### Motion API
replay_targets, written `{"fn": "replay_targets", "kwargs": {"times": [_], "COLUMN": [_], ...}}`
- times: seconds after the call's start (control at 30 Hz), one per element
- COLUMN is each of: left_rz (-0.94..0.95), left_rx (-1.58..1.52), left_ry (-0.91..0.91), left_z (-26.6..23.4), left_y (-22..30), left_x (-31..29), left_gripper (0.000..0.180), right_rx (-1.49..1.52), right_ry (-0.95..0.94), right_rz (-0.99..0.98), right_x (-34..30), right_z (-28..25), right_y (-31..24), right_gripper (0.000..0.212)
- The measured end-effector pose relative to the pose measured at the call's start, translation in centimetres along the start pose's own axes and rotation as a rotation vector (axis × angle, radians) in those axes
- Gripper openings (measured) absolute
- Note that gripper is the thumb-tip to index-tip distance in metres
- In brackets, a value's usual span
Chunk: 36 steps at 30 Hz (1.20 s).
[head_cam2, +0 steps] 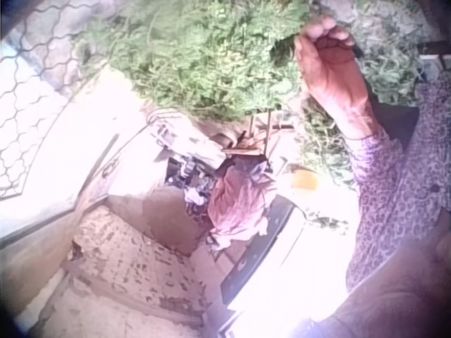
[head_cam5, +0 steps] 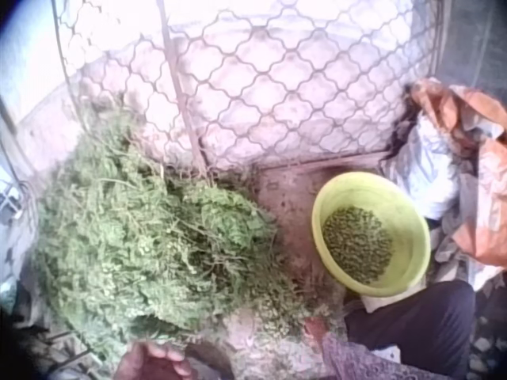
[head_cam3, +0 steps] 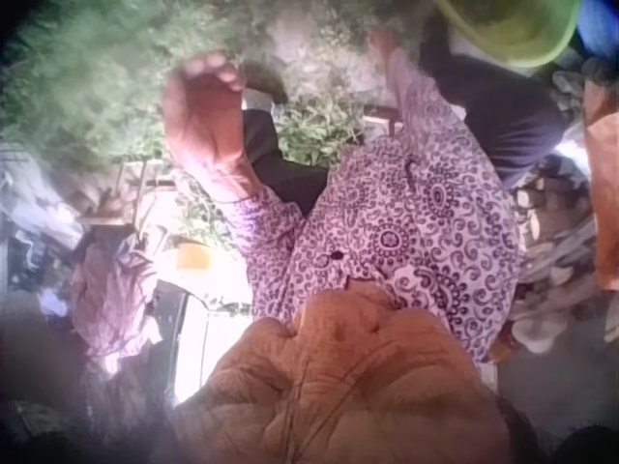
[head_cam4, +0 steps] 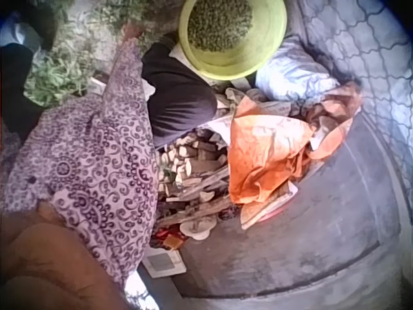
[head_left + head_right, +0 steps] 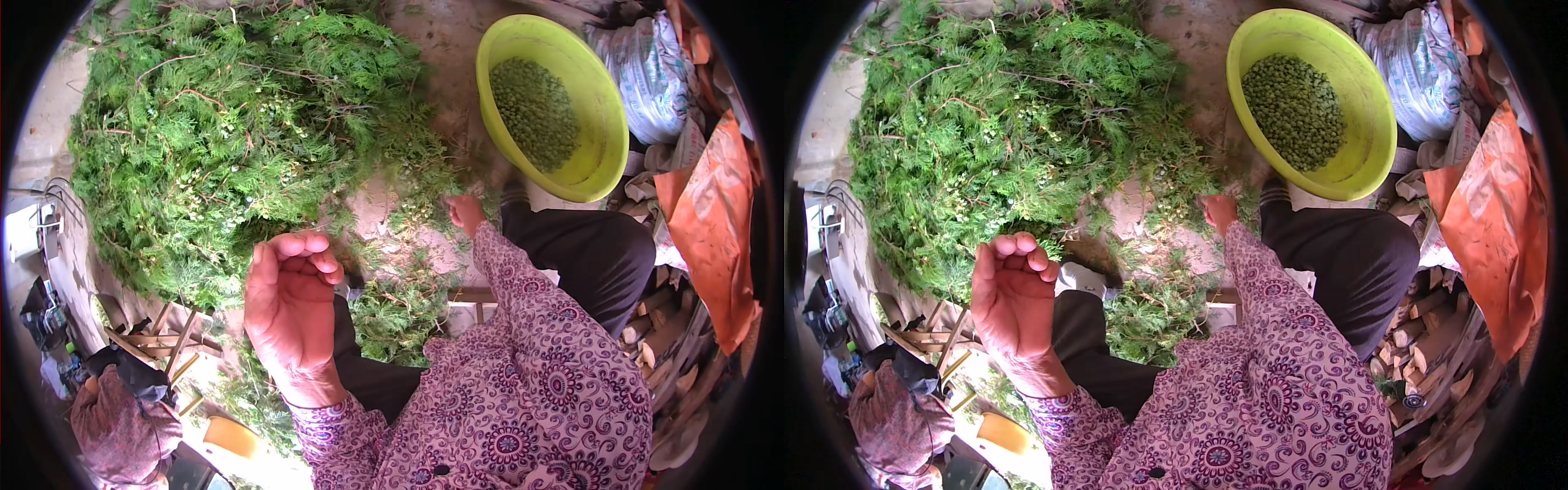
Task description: The person picks up branches from a pile, plucks small green berries from the foliage, and drops them into a green plastic bowl. They handle the branches one at a time, turning them over to find more berries before setting the stripped stems aside.
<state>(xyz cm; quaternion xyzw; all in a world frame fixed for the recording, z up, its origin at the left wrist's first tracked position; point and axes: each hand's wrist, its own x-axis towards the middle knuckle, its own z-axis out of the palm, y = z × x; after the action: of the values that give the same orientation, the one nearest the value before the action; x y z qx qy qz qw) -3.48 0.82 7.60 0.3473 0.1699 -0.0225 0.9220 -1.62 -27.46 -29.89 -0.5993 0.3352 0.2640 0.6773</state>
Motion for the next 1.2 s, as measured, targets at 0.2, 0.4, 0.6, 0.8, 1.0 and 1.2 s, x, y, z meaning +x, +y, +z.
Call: {"fn": "replay_targets", "kwargs": {"times": [0.2, 0.4, 0.6, 0.8, 1.0, 1.2], "left_rz": [0.029, 0.001, 0.006, 0.094, 0.286, 0.206], "left_rx": [0.012, -0.01, 0.004, 0.167, 0.714, 0.789], "left_ry": [0.025, 0.057, 0.04, 0.005, -0.023, -0.179], "left_z": [0.3, 0.0, 0.2, 0.5, 0.3, -0.7], "left_y": [0.2, -0.2, -0.3, -0.2, -3.9, -4.4], "left_x": [-0.4, 0.3, 0.2, -0.4, -0.4, -0.2], "left_gripper": [0.029, 0.027, 0.027, 0.027, 0.021, 0.022], "right_rx": [0.229, 0.554, 0.12, -0.273, -0.477, -0.606], "right_ry": [0.284, 0.317, -0.023, -0.12, -0.317, -0.4], "right_rz": [0.095, 0.275, -0.05, -0.397, -0.704, -1.184], "right_x": [2.1, 3.9, -1.8, -10.6, -19.3, -25.6], "right_z": [2.6, 4.0, 6.6, 9.2, 10.6, 12.0], "right_y": [-6.0, -7.5, -8.2, -10.6, -15.2, -17.4], "right_gripper": [0.023, 0.015, 0.011, 0.021, 0.02, 0.016]}}
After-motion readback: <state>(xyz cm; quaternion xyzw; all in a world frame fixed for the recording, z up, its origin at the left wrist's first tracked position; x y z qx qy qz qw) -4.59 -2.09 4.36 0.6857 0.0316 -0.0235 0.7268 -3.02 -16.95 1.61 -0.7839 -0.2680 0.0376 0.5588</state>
